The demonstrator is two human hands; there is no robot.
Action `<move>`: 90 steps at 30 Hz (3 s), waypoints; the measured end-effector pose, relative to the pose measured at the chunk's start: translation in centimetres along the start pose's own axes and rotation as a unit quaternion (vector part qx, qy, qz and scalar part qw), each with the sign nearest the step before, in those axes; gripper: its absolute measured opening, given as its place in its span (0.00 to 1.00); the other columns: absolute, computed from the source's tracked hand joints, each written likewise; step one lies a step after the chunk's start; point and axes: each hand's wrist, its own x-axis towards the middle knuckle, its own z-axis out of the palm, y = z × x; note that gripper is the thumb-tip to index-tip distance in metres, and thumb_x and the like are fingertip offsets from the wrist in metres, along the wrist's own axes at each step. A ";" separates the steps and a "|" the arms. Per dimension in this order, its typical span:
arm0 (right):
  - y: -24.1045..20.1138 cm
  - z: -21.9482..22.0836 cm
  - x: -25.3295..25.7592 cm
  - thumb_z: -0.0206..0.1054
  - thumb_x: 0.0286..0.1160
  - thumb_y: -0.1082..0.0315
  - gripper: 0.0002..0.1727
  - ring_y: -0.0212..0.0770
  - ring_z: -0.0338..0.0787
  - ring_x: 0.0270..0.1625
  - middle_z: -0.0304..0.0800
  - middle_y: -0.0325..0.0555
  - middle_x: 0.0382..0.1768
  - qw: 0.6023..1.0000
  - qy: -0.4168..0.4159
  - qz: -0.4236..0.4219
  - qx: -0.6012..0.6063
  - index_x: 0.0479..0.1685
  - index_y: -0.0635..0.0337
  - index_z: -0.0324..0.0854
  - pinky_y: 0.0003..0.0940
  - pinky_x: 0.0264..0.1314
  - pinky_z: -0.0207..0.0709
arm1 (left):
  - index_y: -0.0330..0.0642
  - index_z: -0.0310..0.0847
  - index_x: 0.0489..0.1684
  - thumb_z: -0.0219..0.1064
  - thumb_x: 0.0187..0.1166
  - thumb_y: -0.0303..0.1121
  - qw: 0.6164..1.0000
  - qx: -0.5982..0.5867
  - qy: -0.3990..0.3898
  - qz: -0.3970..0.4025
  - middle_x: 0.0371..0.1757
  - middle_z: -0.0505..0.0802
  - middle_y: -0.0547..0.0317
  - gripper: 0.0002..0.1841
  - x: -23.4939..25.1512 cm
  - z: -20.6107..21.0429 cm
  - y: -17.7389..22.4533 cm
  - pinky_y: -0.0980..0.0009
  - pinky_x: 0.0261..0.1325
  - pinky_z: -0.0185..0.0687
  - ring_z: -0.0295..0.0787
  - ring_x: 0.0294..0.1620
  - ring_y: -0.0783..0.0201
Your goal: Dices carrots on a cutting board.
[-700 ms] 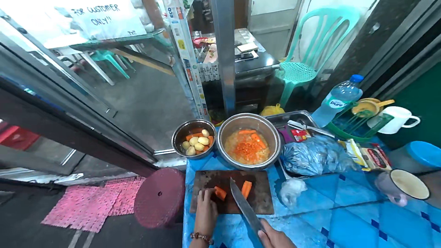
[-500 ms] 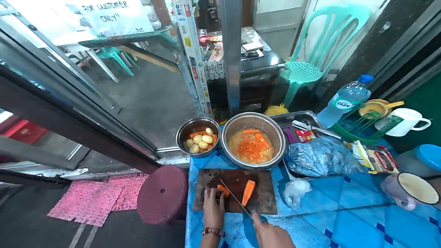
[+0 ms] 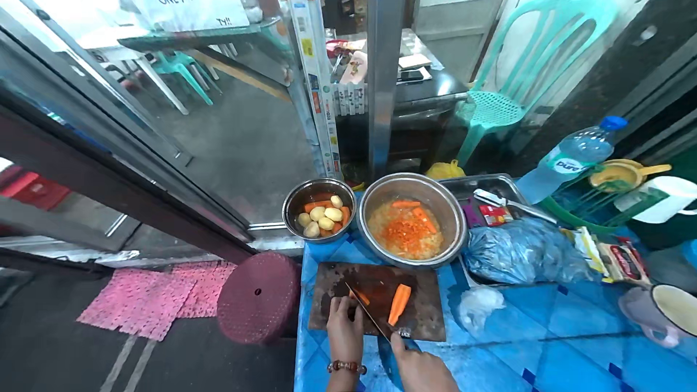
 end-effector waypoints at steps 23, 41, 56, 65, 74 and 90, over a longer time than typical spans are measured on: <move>0.2 -0.4 -0.6 0.51 0.89 0.72 0.22 0.69 0.96 0.50 0.95 0.64 0.43 1.000 -0.005 -0.003 0.000 0.80 0.60 0.66 0.62 0.49 0.87 | 0.34 0.92 0.34 0.78 0.66 0.25 1.000 0.011 0.013 -0.014 0.43 0.92 0.47 0.04 -0.2 0.3 0.4 0.61 0.50 0.91 0.93 0.43 0.56; -1.6 -1.7 1.9 0.54 0.87 0.75 0.28 0.68 0.94 0.58 0.94 0.65 0.50 0.999 -0.037 0.009 0.030 0.86 0.55 0.61 0.64 0.59 0.84 | 0.32 0.92 0.39 0.75 0.68 0.22 1.000 -0.005 -0.003 -0.006 0.47 0.93 0.44 0.06 -0.5 0.0 0.0 0.60 0.57 0.90 0.93 0.49 0.53; 0.7 -0.1 1.0 0.43 0.97 0.60 0.22 0.68 0.96 0.53 0.95 0.64 0.45 1.000 0.000 -0.027 0.012 0.81 0.58 0.66 0.63 0.53 0.86 | 0.33 0.92 0.37 0.76 0.69 0.25 0.999 0.017 -0.005 -0.033 0.45 0.93 0.46 0.05 -0.6 -0.1 0.0 0.61 0.55 0.90 0.94 0.46 0.56; -0.8 -0.6 1.4 0.51 0.89 0.74 0.24 0.68 0.95 0.53 0.95 0.64 0.46 1.000 -0.018 -0.006 -0.008 0.83 0.59 0.64 0.63 0.52 0.87 | 0.31 0.90 0.34 0.76 0.68 0.25 0.999 0.020 -0.004 -0.035 0.42 0.91 0.45 0.05 -0.7 -0.1 0.1 0.61 0.50 0.90 0.92 0.42 0.55; 1.1 1.0 4.1 0.45 0.97 0.58 0.25 0.69 0.94 0.57 0.93 0.66 0.50 0.996 -0.031 -0.034 0.082 0.87 0.57 0.61 0.66 0.59 0.84 | 0.35 0.92 0.36 0.75 0.70 0.24 0.999 0.004 0.000 -0.043 0.43 0.91 0.47 0.03 -0.9 0.2 0.0 0.64 0.51 0.91 0.92 0.42 0.58; 2.7 0.8 -0.2 0.43 0.97 0.55 0.27 0.69 0.95 0.53 0.93 0.67 0.46 0.990 0.003 0.042 0.135 0.84 0.61 0.63 0.66 0.55 0.85 | 0.48 0.87 0.70 0.61 0.86 0.30 0.920 0.179 -0.283 0.204 0.69 0.90 0.50 0.18 4.1 -2.8 -0.7 0.56 0.84 0.70 0.82 0.76 0.49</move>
